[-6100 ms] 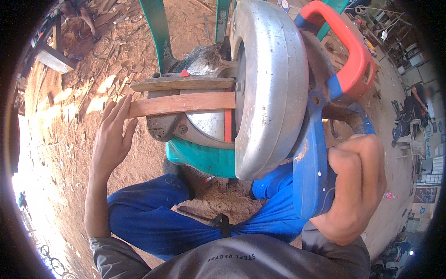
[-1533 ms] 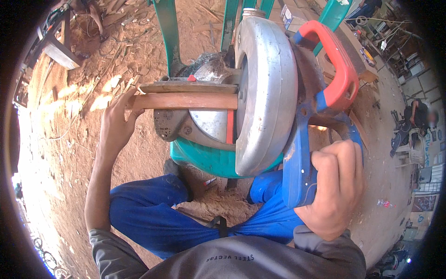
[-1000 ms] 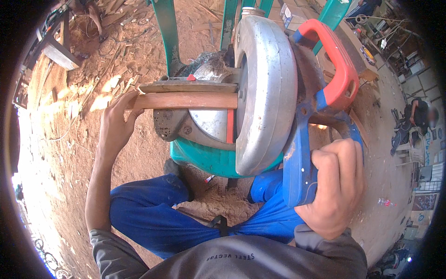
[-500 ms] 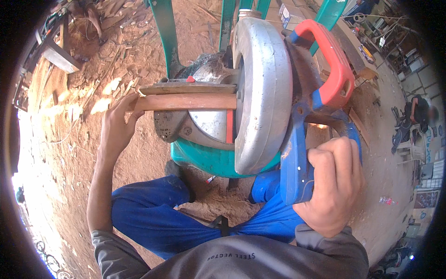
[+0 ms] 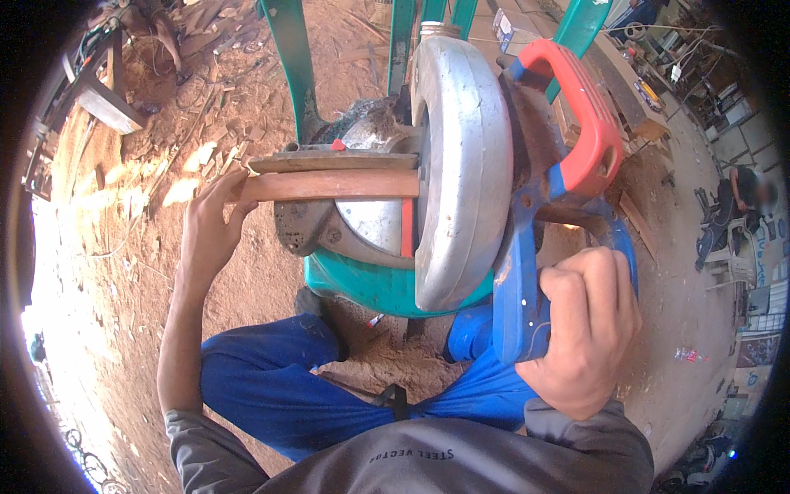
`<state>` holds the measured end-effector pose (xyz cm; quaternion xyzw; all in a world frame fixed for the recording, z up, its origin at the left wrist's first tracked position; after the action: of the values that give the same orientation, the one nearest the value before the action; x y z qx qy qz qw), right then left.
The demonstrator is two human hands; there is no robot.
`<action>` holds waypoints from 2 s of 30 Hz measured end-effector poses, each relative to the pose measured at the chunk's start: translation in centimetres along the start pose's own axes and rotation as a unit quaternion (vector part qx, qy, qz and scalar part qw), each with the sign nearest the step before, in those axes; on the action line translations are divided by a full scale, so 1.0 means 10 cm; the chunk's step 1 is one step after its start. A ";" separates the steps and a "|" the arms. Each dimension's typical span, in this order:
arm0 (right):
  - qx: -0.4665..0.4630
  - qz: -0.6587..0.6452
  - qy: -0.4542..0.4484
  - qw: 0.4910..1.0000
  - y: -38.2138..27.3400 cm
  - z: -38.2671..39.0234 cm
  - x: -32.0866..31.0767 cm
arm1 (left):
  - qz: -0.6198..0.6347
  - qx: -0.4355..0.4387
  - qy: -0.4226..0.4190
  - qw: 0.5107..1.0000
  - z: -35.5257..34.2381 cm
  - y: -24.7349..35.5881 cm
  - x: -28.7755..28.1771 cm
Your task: The person positions a piece of wood on a miter saw and makes a cut using a circular saw that is mounted to it.
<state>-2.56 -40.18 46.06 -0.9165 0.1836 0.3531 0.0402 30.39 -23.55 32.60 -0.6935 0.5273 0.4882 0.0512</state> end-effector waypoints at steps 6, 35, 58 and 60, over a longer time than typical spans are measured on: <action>-0.004 -0.007 0.008 1.000 0.00 0.00 0.02 | 0.000 -0.001 -0.003 1.000 0.01 0.00 -0.01; -0.009 -0.006 0.004 1.000 0.00 0.04 0.04 | -0.007 0.018 0.004 1.000 0.01 0.01 -0.01; 0.011 -0.032 -0.050 0.998 0.09 0.01 0.00 | 0.131 -0.120 -0.123 0.976 0.20 -0.58 0.19; 0.012 -0.033 -0.047 0.998 0.09 -0.02 -0.01 | 0.121 -0.116 -0.128 0.978 0.20 -0.56 0.18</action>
<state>-2.85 -40.99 46.29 -0.9040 0.1558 0.3915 0.0716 33.49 -21.14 27.80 -0.5577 0.5363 0.6332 -0.0216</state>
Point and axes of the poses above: each hand's wrist, its own z-axis away from the middle knuckle, its own x-axis out of the palm, y = z × x, the point moved 6 cm from there along -z, towards the middle knuckle, and after that the axes turned 13 degrees about y, right-handed, at the moved point
